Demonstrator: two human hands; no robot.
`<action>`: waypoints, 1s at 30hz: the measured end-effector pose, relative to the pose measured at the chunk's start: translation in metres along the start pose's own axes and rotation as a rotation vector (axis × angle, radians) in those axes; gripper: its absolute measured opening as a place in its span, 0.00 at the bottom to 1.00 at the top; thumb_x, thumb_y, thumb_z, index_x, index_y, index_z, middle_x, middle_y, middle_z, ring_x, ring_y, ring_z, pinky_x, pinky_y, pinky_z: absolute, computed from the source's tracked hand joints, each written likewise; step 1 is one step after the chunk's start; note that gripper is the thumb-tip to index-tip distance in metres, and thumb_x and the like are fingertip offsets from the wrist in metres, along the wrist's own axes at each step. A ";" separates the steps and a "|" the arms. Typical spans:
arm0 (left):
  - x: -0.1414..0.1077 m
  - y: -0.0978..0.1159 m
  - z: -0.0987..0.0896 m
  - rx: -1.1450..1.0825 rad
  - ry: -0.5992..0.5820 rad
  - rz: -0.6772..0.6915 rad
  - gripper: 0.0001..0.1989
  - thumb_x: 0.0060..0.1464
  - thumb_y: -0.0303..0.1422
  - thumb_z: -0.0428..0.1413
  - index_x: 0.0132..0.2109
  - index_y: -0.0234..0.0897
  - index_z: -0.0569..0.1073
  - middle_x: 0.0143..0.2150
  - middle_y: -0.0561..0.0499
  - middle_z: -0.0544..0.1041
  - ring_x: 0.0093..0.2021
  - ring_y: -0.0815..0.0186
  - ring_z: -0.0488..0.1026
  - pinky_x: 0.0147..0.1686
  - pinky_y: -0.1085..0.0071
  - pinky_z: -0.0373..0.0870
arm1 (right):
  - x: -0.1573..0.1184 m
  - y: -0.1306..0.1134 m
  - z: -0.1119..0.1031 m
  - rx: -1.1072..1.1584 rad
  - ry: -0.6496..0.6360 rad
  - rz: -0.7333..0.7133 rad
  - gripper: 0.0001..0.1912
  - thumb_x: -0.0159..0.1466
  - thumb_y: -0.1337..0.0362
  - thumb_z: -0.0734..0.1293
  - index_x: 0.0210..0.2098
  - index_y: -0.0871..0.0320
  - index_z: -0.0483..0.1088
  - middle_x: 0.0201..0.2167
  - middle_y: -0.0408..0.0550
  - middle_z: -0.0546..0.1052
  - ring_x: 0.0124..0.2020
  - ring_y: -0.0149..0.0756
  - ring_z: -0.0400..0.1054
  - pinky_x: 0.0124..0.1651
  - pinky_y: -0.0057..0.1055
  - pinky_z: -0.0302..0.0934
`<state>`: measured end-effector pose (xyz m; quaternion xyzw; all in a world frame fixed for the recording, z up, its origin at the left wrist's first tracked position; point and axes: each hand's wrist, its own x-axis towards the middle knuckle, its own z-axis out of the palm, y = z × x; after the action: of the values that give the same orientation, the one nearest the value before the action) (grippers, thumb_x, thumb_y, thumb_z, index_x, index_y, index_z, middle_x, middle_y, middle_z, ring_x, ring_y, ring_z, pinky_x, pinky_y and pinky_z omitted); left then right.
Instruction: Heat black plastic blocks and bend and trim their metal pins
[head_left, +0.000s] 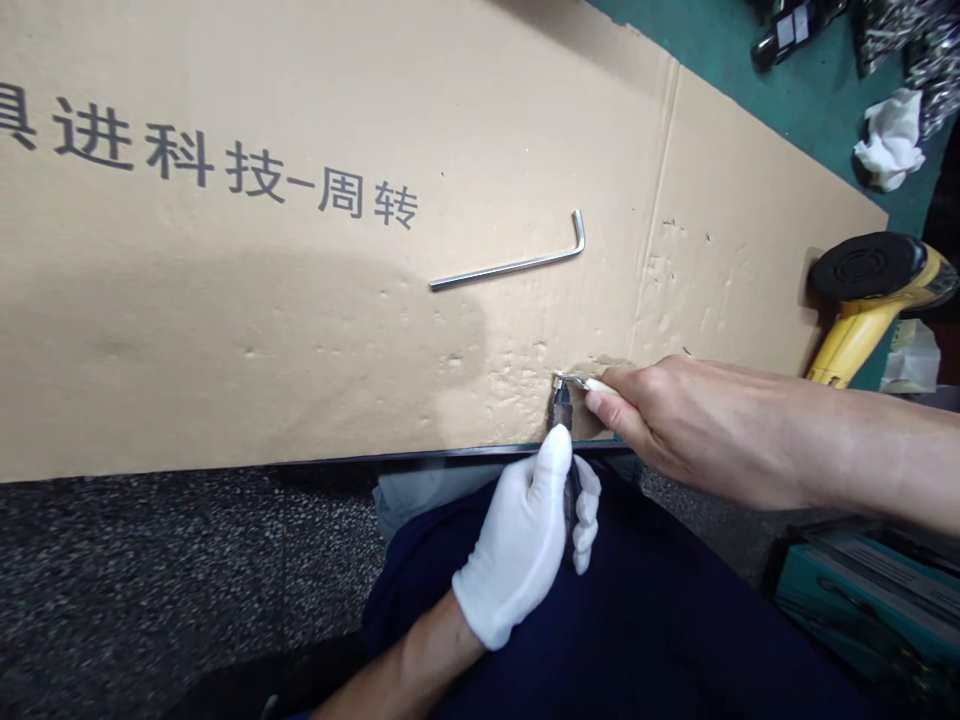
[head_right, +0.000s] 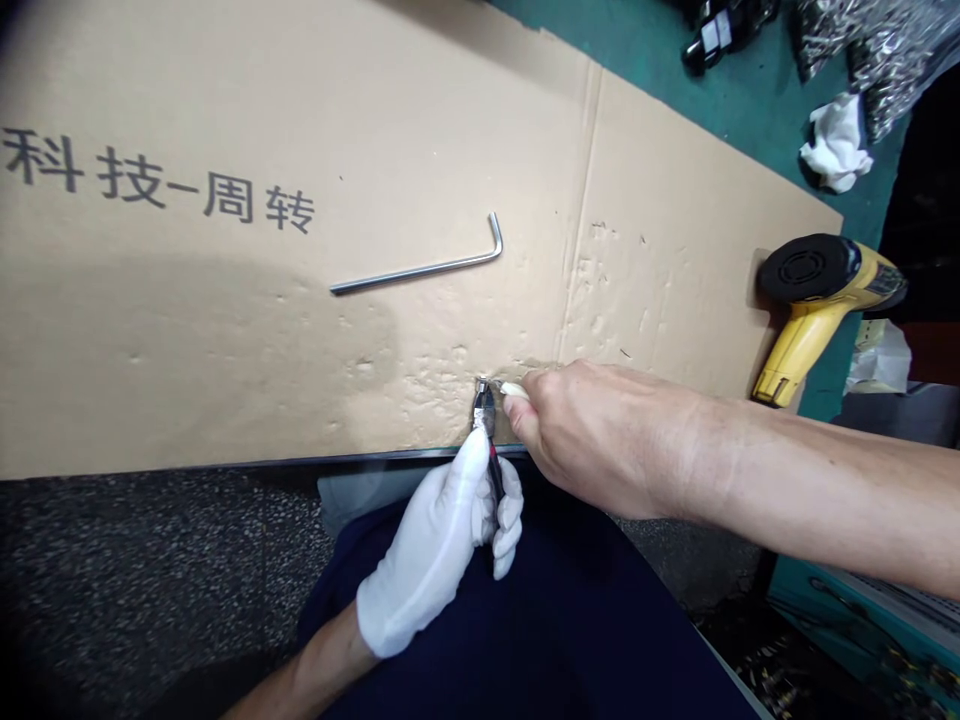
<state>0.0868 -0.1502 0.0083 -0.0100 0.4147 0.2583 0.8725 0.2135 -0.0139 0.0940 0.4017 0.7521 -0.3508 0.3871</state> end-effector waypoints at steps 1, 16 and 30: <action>0.000 0.000 0.000 0.001 -0.001 -0.005 0.30 0.65 0.57 0.43 0.30 0.36 0.68 0.22 0.54 0.65 0.18 0.70 0.62 0.16 0.73 0.60 | 0.000 0.000 0.000 0.014 0.002 0.011 0.17 0.75 0.61 0.51 0.35 0.55 0.66 0.26 0.45 0.72 0.21 0.34 0.65 0.27 0.32 0.55; 0.001 0.003 -0.008 0.007 -0.086 -0.019 0.31 0.65 0.57 0.41 0.31 0.35 0.70 0.23 0.53 0.68 0.18 0.70 0.64 0.17 0.73 0.62 | -0.006 -0.005 0.019 0.095 0.127 0.181 0.21 0.75 0.51 0.49 0.32 0.52 0.62 0.23 0.44 0.73 0.24 0.38 0.67 0.28 0.34 0.52; 0.005 0.003 -0.014 -0.006 -0.155 -0.037 0.31 0.66 0.56 0.40 0.31 0.35 0.70 0.24 0.51 0.70 0.18 0.68 0.66 0.16 0.71 0.64 | -0.010 -0.012 0.042 -0.064 0.391 0.096 0.17 0.75 0.57 0.51 0.32 0.52 0.60 0.21 0.42 0.69 0.22 0.40 0.68 0.27 0.36 0.49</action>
<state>0.0780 -0.1486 -0.0038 -0.0002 0.3447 0.2433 0.9066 0.2194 -0.0571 0.0859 0.4852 0.8037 -0.2230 0.2626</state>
